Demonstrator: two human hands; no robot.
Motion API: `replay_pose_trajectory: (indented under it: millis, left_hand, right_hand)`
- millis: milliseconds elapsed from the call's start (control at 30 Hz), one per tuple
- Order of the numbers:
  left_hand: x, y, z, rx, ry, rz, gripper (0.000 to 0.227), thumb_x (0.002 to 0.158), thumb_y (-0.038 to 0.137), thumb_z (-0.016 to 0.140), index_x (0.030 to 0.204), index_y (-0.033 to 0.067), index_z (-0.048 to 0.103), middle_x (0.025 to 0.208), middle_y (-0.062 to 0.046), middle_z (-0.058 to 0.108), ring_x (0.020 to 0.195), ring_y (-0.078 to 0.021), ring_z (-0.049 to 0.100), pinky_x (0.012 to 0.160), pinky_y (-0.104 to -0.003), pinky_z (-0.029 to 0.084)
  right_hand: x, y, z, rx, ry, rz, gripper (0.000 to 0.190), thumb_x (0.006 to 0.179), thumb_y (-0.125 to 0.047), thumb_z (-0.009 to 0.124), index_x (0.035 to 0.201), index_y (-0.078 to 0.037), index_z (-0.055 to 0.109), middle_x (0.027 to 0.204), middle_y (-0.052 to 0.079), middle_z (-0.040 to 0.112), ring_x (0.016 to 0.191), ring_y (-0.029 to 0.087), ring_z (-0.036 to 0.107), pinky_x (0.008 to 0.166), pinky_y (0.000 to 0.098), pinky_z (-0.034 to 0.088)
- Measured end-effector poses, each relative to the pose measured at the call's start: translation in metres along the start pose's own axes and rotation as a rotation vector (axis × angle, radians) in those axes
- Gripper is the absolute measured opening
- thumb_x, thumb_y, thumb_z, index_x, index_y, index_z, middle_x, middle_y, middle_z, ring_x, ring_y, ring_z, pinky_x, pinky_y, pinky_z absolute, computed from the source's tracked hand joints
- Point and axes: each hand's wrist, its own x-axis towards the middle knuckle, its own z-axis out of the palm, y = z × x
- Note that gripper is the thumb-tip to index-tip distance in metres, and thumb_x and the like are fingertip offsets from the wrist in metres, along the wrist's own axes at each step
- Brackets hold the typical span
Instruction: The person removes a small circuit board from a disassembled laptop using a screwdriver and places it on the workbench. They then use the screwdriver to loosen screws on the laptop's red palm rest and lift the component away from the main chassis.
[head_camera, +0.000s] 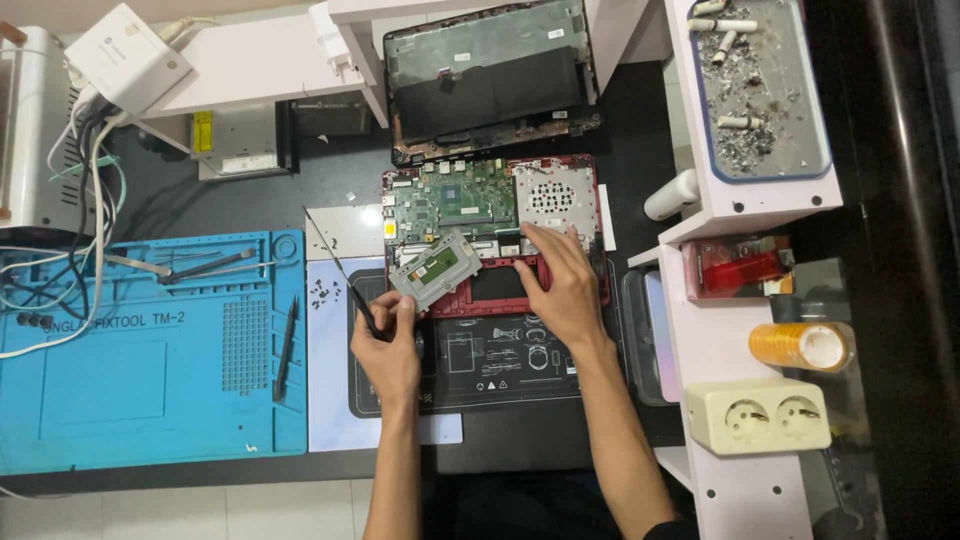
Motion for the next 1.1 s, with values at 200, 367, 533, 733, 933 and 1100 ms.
replay_pose_trajectory:
  millis: [200, 367, 533, 733, 933, 1100]
  left_hand:
    - [-0.008, 0.001, 0.003, 0.142, 0.016, 0.1, 0.03, 0.097, 0.005, 0.069, 0.081, 0.0077, 0.044, 0.105, -0.014, 0.072, 0.09, -0.0141, 0.068, 0.083, -0.029, 0.059]
    - [-0.009, -0.004, 0.005, 0.079, 0.029, 0.109, 0.025, 0.097, 0.005, 0.068, 0.085, 0.0046, 0.047, 0.105, -0.01, 0.069, 0.091, -0.0115, 0.065, 0.081, -0.028, 0.059]
    - [-0.015, -0.002, 0.004, 0.176, 0.053, 0.095, 0.01, 0.098, 0.006, 0.069, 0.102, -0.0022, 0.064, 0.087, -0.003, 0.057, 0.084, -0.0099, 0.061, 0.077, -0.026, 0.057]
    - [-0.014, 0.003, 0.008, 0.178, 0.045, 0.112, 0.014, 0.098, 0.007, 0.068, 0.107, -0.0035, 0.066, 0.083, 0.001, 0.055, 0.082, -0.0084, 0.061, 0.075, -0.024, 0.056]
    - [-0.015, -0.001, 0.004, 0.232, 0.054, 0.113, 0.014, 0.1, 0.006, 0.07, 0.108, -0.0045, 0.069, 0.082, 0.0, 0.047, 0.077, -0.0105, 0.051, 0.071, -0.025, 0.051]
    - [-0.014, -0.005, 0.002, 0.206, 0.039, 0.141, 0.014, 0.099, 0.008, 0.069, 0.108, -0.0035, 0.069, 0.082, 0.001, 0.05, 0.077, -0.0083, 0.053, 0.072, -0.024, 0.051]
  right_hand:
    - [0.001, -0.006, -0.003, -0.067, -0.065, 0.054, 0.054, 0.092, -0.02, 0.074, 0.145, -0.016, 0.062, 0.133, 0.014, 0.069, 0.132, 0.026, 0.059, 0.124, 0.0506, 0.033]
    - [0.002, -0.005, -0.005, -0.052, -0.068, 0.067, 0.053, 0.092, -0.02, 0.075, 0.143, -0.016, 0.062, 0.131, 0.012, 0.07, 0.133, 0.027, 0.06, 0.124, 0.0505, 0.033]
    - [0.002, -0.006, -0.004, -0.03, -0.066, 0.062, 0.052, 0.092, -0.021, 0.073, 0.142, -0.016, 0.061, 0.132, 0.01, 0.071, 0.133, 0.027, 0.059, 0.124, 0.0501, 0.032]
    - [0.001, -0.004, -0.003, -0.046, -0.073, 0.102, 0.053, 0.092, -0.022, 0.074, 0.143, -0.019, 0.061, 0.132, 0.014, 0.069, 0.131, 0.028, 0.059, 0.124, 0.05, 0.031]
    - [0.001, -0.004, -0.003, -0.057, -0.083, 0.084, 0.052, 0.094, -0.024, 0.072, 0.144, -0.02, 0.06, 0.131, 0.014, 0.069, 0.132, 0.029, 0.059, 0.125, 0.0501, 0.031]
    - [0.0, 0.002, 0.001, -0.121, -0.126, 0.069, 0.054, 0.095, -0.024, 0.07, 0.147, -0.02, 0.057, 0.134, 0.014, 0.066, 0.132, 0.028, 0.057, 0.124, 0.0525, 0.029]
